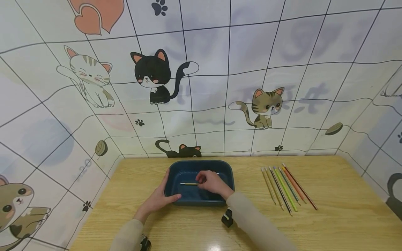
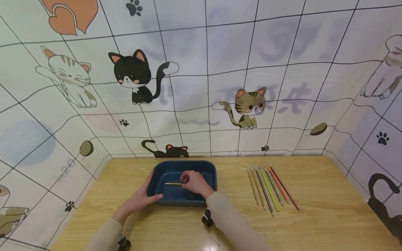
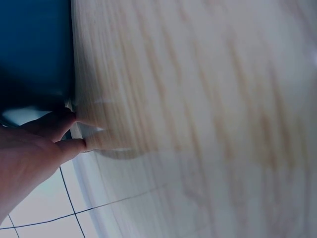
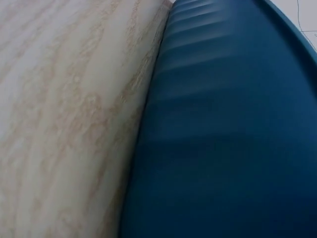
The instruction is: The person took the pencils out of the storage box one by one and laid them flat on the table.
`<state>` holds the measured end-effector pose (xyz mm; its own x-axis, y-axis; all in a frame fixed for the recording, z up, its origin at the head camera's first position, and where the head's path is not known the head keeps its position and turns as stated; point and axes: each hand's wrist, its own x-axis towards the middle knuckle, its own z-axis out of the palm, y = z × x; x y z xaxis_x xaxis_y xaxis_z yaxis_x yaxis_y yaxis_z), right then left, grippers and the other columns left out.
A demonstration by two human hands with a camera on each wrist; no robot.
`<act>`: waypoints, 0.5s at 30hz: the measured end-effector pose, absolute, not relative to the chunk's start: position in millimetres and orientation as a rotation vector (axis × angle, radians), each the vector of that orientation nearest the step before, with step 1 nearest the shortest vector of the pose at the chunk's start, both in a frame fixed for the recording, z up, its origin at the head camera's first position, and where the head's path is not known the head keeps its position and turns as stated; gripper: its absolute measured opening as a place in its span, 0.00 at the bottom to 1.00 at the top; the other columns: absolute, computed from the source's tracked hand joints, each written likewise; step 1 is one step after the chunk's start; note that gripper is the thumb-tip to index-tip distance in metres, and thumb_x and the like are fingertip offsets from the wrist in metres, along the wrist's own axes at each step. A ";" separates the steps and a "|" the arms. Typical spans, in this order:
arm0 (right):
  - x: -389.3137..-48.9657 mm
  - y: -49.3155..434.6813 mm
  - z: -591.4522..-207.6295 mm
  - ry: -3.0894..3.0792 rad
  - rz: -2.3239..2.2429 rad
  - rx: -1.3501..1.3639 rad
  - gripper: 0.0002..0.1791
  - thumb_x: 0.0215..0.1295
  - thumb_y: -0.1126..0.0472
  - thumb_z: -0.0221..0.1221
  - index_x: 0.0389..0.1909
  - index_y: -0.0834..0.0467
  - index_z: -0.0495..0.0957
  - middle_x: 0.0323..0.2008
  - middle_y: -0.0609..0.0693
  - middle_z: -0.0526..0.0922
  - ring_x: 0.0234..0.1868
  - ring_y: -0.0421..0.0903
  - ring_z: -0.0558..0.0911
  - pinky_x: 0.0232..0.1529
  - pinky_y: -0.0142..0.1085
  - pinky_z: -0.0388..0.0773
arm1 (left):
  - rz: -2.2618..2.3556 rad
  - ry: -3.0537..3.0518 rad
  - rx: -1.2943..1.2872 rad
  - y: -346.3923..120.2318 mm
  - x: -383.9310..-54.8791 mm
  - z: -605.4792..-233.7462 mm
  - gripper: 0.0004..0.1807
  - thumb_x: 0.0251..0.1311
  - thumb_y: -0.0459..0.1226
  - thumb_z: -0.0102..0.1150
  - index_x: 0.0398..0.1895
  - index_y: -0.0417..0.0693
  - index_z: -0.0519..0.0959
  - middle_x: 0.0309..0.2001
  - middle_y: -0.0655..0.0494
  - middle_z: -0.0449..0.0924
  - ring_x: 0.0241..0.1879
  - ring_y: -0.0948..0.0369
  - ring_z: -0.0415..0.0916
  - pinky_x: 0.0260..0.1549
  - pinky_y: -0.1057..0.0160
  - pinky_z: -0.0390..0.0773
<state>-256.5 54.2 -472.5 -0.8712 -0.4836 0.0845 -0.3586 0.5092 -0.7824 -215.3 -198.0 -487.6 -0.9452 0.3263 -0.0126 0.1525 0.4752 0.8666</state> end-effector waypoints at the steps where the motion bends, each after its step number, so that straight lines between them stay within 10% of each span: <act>1: -256.5 54.4 -473.8 2.606 -1.289 -0.725 0.07 0.56 0.70 0.65 0.36 0.62 0.80 0.29 0.46 0.79 0.30 0.41 0.76 0.32 0.35 0.73 | 1.474 2.538 0.420 -197.3 -214.7 -487.8 0.60 0.56 0.43 0.69 0.77 0.49 0.32 0.76 0.44 0.32 0.73 0.46 0.36 0.67 0.43 0.42; 15: -258.6 49.9 -482.3 2.669 -1.138 -0.714 0.12 0.51 0.72 0.67 0.37 0.63 0.80 0.29 0.49 0.79 0.32 0.45 0.76 0.37 0.38 0.74 | 1.428 2.563 0.399 -197.3 -214.9 -486.0 0.60 0.56 0.45 0.69 0.78 0.51 0.32 0.77 0.45 0.33 0.73 0.46 0.37 0.67 0.43 0.44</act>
<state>-258.6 49.9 -482.3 -0.8747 -0.4827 0.0447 -0.3665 0.5980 -0.7128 -214.9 -197.3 -486.0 -0.9479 0.3176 -0.0262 0.1448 0.5026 0.8523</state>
